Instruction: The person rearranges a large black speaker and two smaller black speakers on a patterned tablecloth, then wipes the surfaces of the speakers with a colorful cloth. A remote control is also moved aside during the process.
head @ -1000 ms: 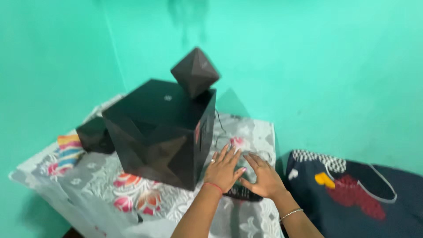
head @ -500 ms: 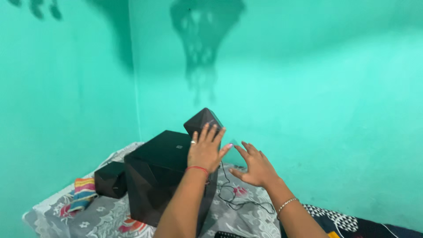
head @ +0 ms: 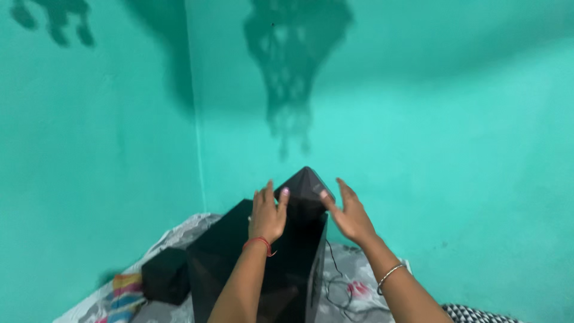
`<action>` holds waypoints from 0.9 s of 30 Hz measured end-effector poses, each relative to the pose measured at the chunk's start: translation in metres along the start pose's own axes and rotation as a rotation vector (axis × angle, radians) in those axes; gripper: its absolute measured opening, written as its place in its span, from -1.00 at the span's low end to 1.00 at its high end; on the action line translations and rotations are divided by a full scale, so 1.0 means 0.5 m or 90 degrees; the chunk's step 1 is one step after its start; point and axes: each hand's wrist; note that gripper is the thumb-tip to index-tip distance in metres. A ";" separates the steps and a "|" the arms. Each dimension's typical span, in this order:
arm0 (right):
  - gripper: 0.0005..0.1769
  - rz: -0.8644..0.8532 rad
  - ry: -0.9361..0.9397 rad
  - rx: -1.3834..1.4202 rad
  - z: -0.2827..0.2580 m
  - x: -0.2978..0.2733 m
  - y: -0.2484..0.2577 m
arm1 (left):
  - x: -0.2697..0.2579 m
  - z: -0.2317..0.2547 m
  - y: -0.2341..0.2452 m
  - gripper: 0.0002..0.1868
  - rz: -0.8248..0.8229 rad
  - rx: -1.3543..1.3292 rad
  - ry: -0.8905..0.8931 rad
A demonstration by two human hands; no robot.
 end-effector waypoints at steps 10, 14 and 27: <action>0.29 -0.158 -0.440 0.104 -0.081 0.150 -0.073 | 0.134 -0.076 -0.077 0.01 -0.202 -0.586 0.504; 0.31 -0.197 -0.445 0.074 -0.108 0.155 -0.081 | 0.138 -0.082 -0.092 0.03 -0.249 -0.564 0.498; -0.18 -0.211 -0.439 0.364 0.004 0.175 -0.092 | 0.140 -0.005 -0.142 -0.10 -0.251 -0.450 0.467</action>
Point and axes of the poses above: each hand's wrist, its own x-axis towards the middle knuckle, its own y-axis out of the back of the hand, z = x × y, and after that the axes turned 15 degrees about z, right-handed
